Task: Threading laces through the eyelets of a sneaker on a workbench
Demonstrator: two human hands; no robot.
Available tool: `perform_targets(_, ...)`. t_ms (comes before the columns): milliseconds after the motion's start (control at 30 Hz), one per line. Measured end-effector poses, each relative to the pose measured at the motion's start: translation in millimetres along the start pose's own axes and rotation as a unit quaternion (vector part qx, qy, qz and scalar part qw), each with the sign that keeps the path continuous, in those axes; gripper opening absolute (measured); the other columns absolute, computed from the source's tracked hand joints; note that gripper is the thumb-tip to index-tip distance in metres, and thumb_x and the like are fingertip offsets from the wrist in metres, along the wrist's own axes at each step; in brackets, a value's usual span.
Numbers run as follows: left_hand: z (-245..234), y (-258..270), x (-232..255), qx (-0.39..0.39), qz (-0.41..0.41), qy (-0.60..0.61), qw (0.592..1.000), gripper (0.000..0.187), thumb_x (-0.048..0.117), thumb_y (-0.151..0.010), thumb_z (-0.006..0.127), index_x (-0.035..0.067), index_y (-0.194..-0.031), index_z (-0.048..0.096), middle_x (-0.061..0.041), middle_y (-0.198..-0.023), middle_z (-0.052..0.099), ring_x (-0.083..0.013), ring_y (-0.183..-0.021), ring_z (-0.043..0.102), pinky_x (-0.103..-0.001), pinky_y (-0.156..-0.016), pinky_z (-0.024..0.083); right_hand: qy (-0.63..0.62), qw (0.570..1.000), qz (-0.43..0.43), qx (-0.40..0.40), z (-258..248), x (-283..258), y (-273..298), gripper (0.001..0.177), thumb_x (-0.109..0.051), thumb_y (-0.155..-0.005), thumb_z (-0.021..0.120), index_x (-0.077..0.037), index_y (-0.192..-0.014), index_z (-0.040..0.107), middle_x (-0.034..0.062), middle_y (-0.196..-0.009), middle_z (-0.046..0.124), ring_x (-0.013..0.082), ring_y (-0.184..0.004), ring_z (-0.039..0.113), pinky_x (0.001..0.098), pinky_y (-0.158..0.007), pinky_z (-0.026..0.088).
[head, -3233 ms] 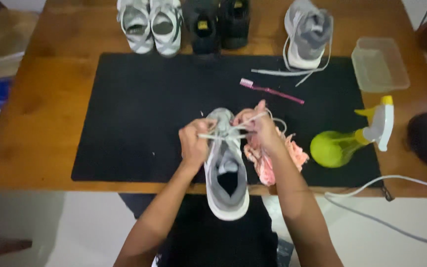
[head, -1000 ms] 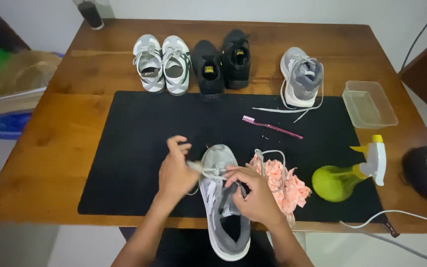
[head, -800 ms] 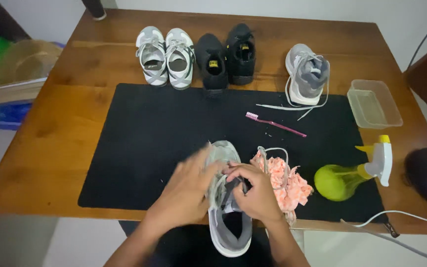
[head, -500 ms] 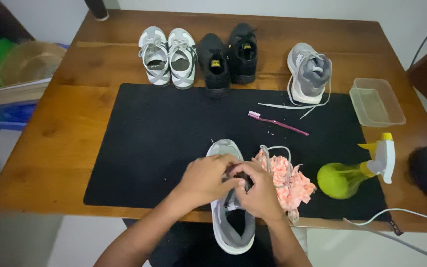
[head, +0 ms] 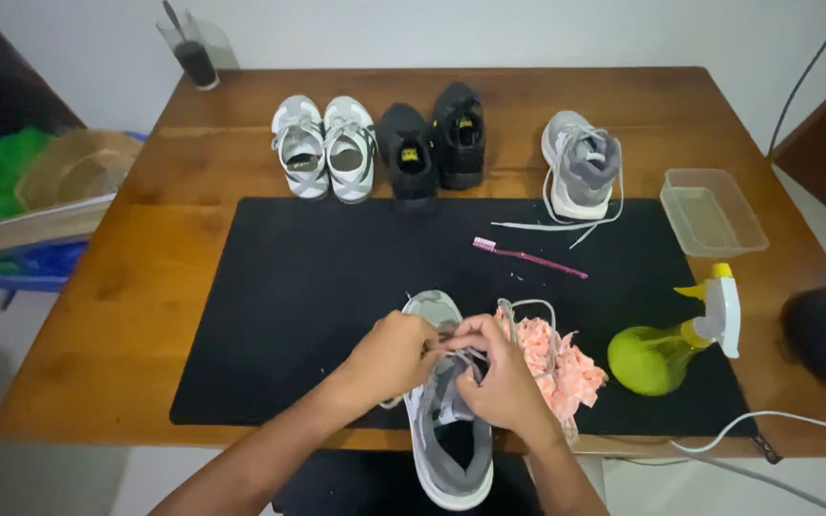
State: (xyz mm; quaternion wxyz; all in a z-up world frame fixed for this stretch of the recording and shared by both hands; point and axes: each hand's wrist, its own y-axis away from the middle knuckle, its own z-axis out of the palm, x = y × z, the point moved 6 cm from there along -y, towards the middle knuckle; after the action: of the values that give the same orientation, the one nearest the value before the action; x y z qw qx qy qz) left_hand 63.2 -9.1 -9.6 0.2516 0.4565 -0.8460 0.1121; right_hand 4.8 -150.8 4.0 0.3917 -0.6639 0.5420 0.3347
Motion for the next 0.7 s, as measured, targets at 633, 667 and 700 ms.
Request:
perform_targets(633, -73.4, 83.3, -105.4, 0.083, -0.238, 0.086, 0.964, 0.016, 0.024, -0.092, 0.073, 0.015, -0.081, 0.076, -0.001, -0.061, 0.069, -0.0129, -0.057, 0.061, -0.032, -0.058, 0.044, -0.027, 0.996, 0.08, -0.015, 2.2, -0.3, -1.8, 0.042, 0.001, -0.07, 0.058, -0.019, -0.106, 0.05, -0.0013, -0.11, 0.085, 0.0087, -0.04, 0.031, 0.0263, -0.05, 0.038)
perform_targets(667, -69.9, 80.7, -103.9, 0.086, -0.208, 0.049, 0.973, 0.009, 0.02, -0.09, 0.071, 0.012, -0.091, 0.076, -0.009, -0.072, 0.074, -0.0261, -0.07, 0.069, -0.041, -0.066, 0.052, -0.021, 0.999, 0.037, 0.0, 4.4, 5.3, -3.0, 0.046, -0.002, -0.069, 0.058, -0.015, -0.112, 0.052, 0.0058, -0.104, 0.084, 0.0217, -0.077, 0.051, 0.0361, -0.075, 0.044)
perform_targets(700, -66.0, 78.2, -102.3, 0.088, -0.176, 0.012, 0.98, 0.017, 0.016, -0.087, 0.069, 0.01, -0.101, 0.075, -0.016, -0.083, 0.079, -0.0394, -0.083, 0.076, -0.05, -0.075, 0.06, -0.016, 1.0, -0.007, 0.015, 7.1, 11.0, -3.5, 0.051, -0.004, -0.068, 0.059, -0.01, -0.119, 0.054, 0.013, -0.099, 0.082, 0.0352, -0.113, 0.07, 0.0459, -0.101, 0.05)
